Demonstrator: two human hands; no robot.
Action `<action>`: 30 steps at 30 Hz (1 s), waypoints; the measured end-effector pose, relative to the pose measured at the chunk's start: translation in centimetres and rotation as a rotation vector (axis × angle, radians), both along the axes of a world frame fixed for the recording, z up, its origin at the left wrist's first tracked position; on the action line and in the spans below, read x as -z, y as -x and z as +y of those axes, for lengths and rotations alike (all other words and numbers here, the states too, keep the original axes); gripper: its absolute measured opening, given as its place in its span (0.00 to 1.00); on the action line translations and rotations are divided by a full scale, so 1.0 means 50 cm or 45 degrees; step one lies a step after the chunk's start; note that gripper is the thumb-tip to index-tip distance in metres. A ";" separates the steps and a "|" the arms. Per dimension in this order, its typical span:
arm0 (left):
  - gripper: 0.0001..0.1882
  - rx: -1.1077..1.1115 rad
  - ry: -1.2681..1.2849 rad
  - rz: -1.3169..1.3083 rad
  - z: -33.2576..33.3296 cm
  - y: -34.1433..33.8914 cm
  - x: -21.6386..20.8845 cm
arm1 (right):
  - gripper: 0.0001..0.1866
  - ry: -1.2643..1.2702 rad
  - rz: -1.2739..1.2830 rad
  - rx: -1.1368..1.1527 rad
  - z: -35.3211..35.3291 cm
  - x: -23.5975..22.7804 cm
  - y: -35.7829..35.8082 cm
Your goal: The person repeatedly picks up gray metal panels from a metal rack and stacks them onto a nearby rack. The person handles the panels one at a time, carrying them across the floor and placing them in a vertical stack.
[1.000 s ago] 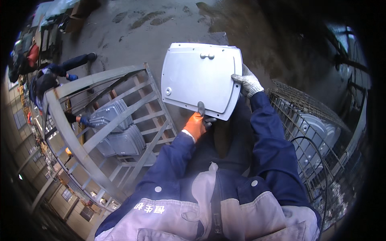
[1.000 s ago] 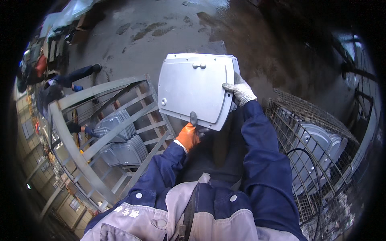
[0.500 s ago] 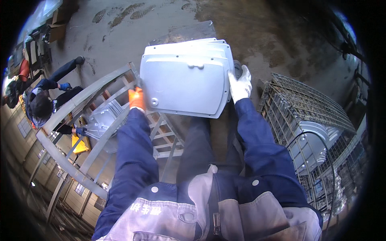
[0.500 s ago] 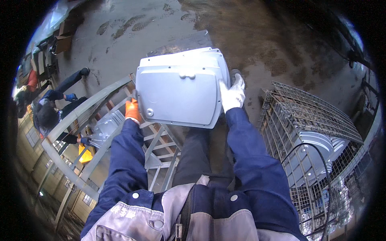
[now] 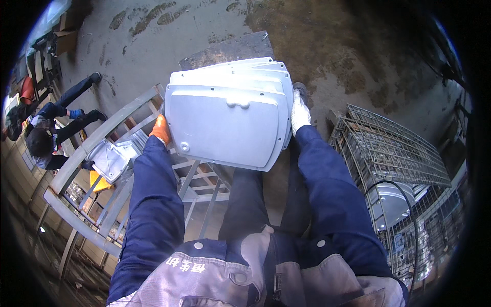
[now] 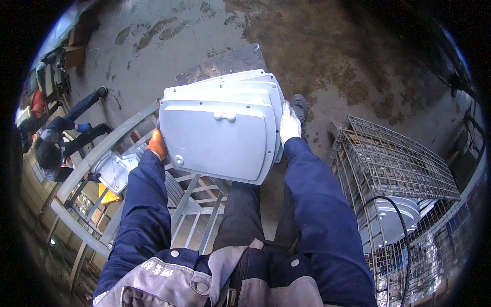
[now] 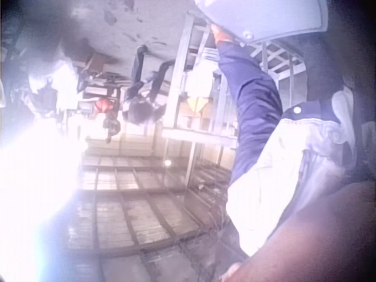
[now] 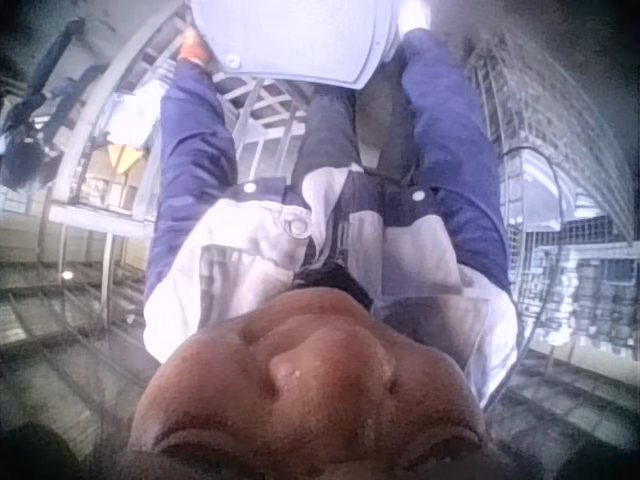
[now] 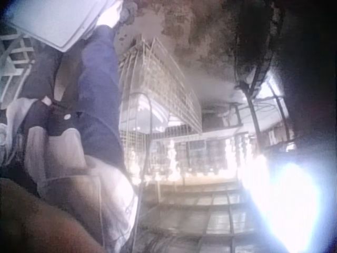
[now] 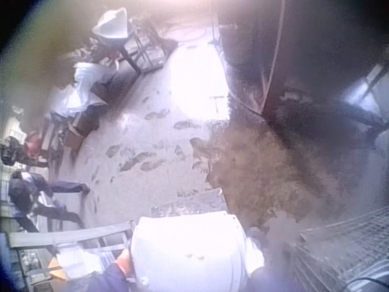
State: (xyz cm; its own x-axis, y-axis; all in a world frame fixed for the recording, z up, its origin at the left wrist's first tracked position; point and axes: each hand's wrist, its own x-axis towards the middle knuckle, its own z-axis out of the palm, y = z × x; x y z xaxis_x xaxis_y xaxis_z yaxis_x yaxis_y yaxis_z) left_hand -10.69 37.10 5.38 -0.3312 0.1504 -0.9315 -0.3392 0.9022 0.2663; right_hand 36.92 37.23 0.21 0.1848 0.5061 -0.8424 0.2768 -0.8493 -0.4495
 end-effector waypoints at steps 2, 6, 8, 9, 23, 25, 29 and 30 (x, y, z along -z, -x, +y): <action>0.36 -0.040 0.012 -0.002 -0.006 0.006 0.002 | 0.33 -0.030 -0.007 0.079 -0.009 0.014 0.011; 0.36 -0.066 0.045 -0.179 -0.018 0.003 0.008 | 0.35 0.035 0.051 0.189 -0.015 0.036 0.009; 0.36 -0.035 -0.006 -0.180 -0.026 -0.001 0.006 | 0.35 0.041 0.148 0.441 -0.014 0.044 0.005; 0.36 0.132 -0.155 -0.200 -0.034 -0.006 0.003 | 0.34 0.130 0.318 0.834 -0.012 0.048 0.004; 0.31 0.323 -0.311 0.130 -0.040 -0.042 -0.044 | 0.31 0.099 0.281 0.990 -0.081 -0.052 0.021; 0.31 -0.012 -0.117 0.072 -0.037 -0.052 -0.047 | 0.33 0.108 0.291 1.009 -0.098 -0.036 0.021; 0.34 -0.137 -0.019 -0.018 -0.026 -0.081 -0.063 | 0.33 0.108 0.470 1.182 -0.111 0.015 0.012; 0.34 -0.120 -0.060 -0.002 -0.024 -0.089 -0.068 | 0.33 0.110 0.424 1.128 -0.109 0.026 0.011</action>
State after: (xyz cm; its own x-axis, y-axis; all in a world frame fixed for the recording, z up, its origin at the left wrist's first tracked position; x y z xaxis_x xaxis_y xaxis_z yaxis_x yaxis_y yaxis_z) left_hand -6.26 35.90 8.76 -0.3443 0.1625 -0.9247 -0.4223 0.8528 0.3071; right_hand 36.38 31.75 -1.09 0.2153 0.2303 -0.9490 -0.6148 -0.7231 -0.3149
